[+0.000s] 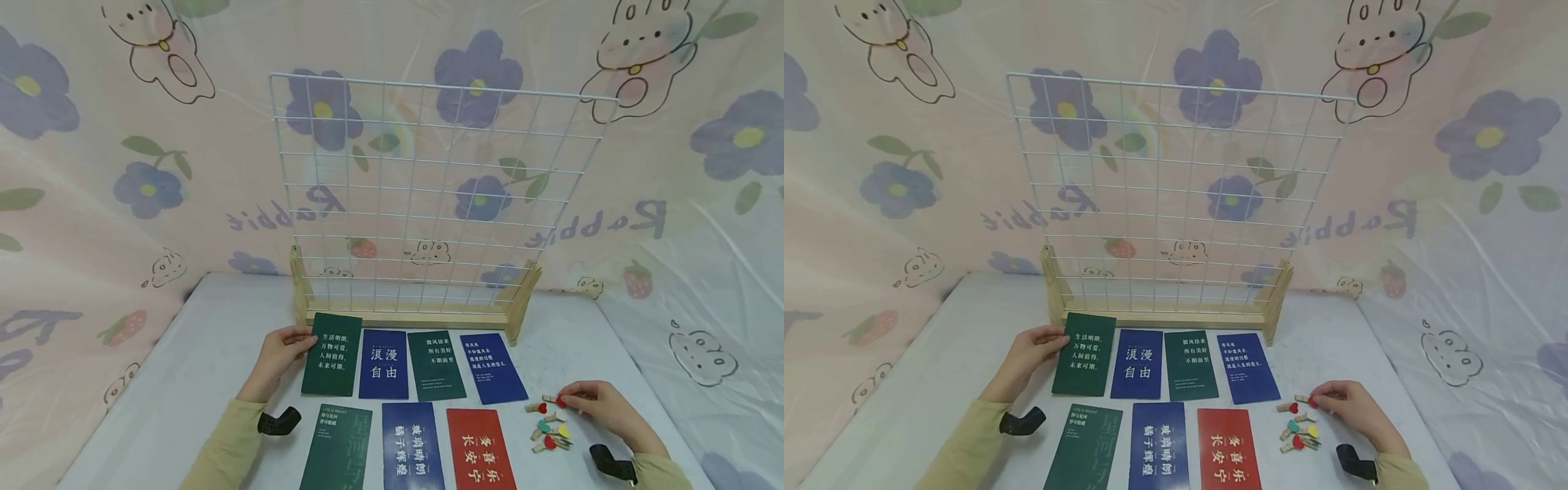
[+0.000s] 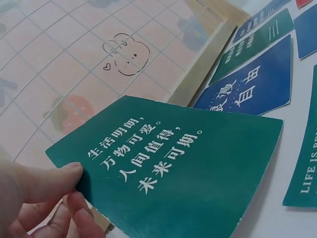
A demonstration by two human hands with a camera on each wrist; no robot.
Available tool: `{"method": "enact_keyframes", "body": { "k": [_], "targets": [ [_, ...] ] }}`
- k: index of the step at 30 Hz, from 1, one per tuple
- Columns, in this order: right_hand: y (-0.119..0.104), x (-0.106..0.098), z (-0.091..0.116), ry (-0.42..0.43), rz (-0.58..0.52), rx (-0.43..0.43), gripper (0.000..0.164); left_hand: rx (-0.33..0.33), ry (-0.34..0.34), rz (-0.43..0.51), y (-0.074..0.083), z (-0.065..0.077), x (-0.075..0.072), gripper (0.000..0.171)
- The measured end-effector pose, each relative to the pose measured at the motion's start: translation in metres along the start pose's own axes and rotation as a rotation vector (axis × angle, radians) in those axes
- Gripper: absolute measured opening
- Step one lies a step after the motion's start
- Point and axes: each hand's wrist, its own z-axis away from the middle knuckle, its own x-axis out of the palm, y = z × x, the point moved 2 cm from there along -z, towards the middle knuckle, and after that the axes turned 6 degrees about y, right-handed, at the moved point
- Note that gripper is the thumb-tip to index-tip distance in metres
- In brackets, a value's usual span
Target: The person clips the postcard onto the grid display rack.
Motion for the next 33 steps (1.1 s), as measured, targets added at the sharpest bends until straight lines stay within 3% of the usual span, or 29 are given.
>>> {"method": "enact_keyframes", "body": {
  "k": [9,33],
  "targets": [
    [-0.004,-0.002,0.0,-0.002,0.017,-0.007,0.026,-0.049,-0.001,0.012,-0.002,0.0,-0.003,0.036],
    [-0.032,-0.013,-0.007,-0.036,-0.011,-0.123,0.024,-0.022,-0.017,0.044,0.012,-0.001,-0.007,0.036]
  ]
}}
